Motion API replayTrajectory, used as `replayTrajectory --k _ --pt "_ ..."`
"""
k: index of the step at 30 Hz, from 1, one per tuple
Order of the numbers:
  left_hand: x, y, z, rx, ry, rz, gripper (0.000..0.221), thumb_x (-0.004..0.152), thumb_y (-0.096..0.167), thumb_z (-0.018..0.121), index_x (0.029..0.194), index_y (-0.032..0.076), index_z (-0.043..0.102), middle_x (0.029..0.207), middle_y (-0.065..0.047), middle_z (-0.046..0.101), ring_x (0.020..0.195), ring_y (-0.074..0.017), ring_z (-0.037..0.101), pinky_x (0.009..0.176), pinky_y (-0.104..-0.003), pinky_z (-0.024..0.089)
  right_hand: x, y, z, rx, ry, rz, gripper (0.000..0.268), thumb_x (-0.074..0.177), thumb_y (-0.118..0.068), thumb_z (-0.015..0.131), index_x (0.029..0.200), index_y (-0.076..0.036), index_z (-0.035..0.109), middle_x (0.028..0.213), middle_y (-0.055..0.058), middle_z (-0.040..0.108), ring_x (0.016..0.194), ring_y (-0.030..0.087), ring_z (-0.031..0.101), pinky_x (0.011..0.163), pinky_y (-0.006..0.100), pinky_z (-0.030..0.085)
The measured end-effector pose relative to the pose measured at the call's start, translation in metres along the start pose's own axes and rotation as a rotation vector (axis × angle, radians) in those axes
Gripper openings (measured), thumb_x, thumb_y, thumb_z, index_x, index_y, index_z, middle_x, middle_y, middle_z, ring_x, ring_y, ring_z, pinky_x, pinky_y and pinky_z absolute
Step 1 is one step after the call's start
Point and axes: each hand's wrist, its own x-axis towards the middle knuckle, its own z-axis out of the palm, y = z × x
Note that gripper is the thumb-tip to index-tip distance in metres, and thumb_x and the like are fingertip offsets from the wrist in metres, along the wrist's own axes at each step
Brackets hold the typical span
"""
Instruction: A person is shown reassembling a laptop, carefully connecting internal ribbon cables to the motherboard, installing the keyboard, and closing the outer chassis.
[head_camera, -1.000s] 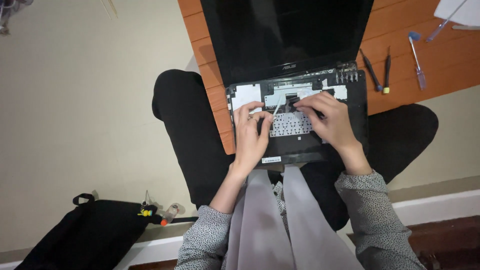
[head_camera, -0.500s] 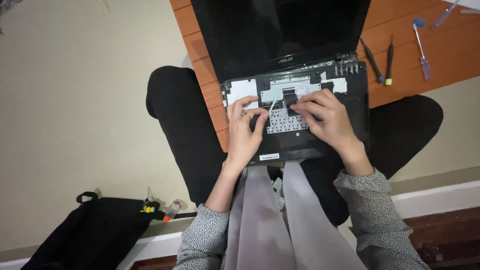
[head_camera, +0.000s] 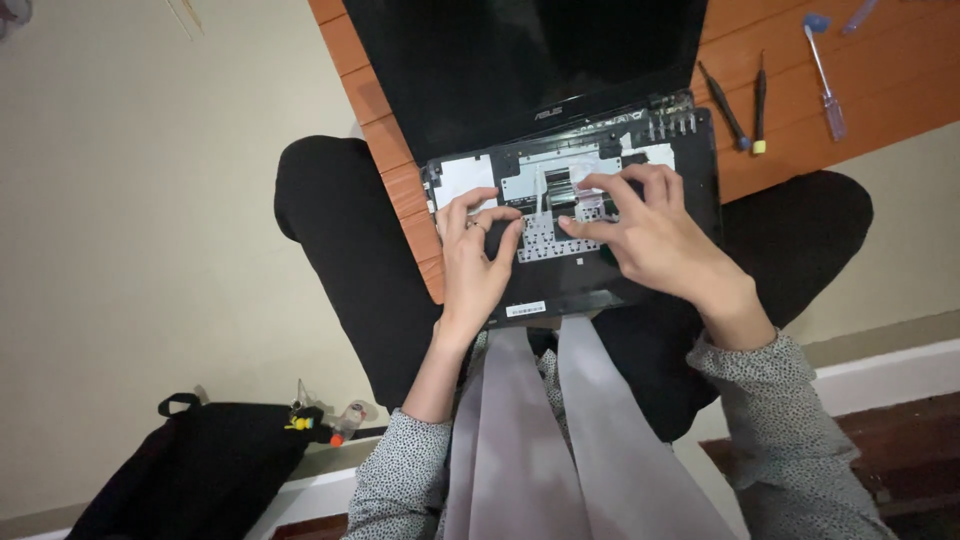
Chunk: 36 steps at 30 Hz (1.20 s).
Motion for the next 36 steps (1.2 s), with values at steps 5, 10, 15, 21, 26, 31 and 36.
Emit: replayTrajectory --k 5,10,15,21,26,31,36 --pt "-0.003 -0.011 -0.006 -0.188 0.047 0.01 0.013 0.1 0.013 0.065 0.113 0.013 0.069 0.123 -0.004 0.056 0.12 -0.0206 0.049 0.103 -0.036 0.045 -0.01 -0.001 0.005 0.117 -0.009 0.008 0.042 0.092 -0.004 0.059 0.123 -0.03 0.073 0.145 0.005 0.049 0.13 0.035 0.038 0.11 0.057 0.028" --pt "-0.023 -0.03 -0.035 -0.328 0.241 0.028 0.016 0.102 0.006 0.059 0.112 0.008 0.071 0.116 -0.009 0.066 0.111 -0.0182 0.063 0.095 -0.033 0.052 -0.037 0.011 0.018 0.347 0.115 0.045 0.048 0.1 -0.01 0.057 0.142 -0.03 0.063 0.146 0.002 0.055 0.133 0.028 0.043 0.113 0.053 0.026" --pt "-0.057 -0.052 -0.06 -0.253 0.315 -0.094 0.028 0.105 0.008 0.053 0.13 0.001 0.06 0.127 -0.018 0.058 0.121 -0.0323 0.059 0.098 -0.045 0.052 -0.079 0.021 0.03 0.402 0.493 0.229 0.037 0.1 -0.005 0.063 0.136 -0.012 0.069 0.137 0.011 0.065 0.13 0.032 0.055 0.114 0.047 0.037" --pt "-0.07 -0.006 -0.04 -0.069 0.155 -0.085 0.059 0.103 0.01 0.054 0.156 -0.002 0.03 0.152 -0.03 0.032 0.145 -0.053 0.016 0.117 -0.065 0.022 -0.082 -0.007 0.011 0.51 0.522 0.595 0.05 0.108 -0.009 0.056 0.152 0.012 0.044 0.137 0.041 0.05 0.132 0.059 0.045 0.106 0.067 0.039" --pt "-0.079 -0.035 -0.006 -0.025 0.036 -0.094 0.077 0.105 0.025 0.055 0.163 0.002 0.01 0.164 -0.026 0.011 0.148 -0.0485 0.003 0.119 -0.064 0.007 -0.069 -0.036 -0.018 0.639 0.333 0.769 0.058 0.107 -0.017 0.049 0.159 0.004 0.035 0.147 0.043 0.043 0.135 0.061 0.04 0.108 0.071 0.033" --pt "-0.083 -0.034 -0.007 -0.131 0.006 -0.15 0.08 0.106 0.029 0.054 0.164 0.004 0.006 0.167 -0.023 0.005 0.149 -0.046 -0.004 0.119 -0.063 0.003 -0.073 -0.044 -0.015 0.657 0.385 0.782 0.061 0.107 -0.019 0.052 0.162 -0.001 0.032 0.145 0.045 0.044 0.134 0.062 0.039 0.108 0.072 0.032" --pt "-0.102 -0.029 -0.013 -0.278 0.01 -0.14 0.08 0.103 0.025 0.059 0.164 0.008 0.011 0.17 -0.019 0.007 0.151 -0.0439 0.0 0.12 -0.061 0.003 -0.084 -0.057 -0.024 0.696 0.476 0.81 0.062 0.1 -0.005 0.061 0.159 -0.006 0.039 0.149 0.036 0.047 0.139 0.053 0.04 0.11 0.068 0.033"
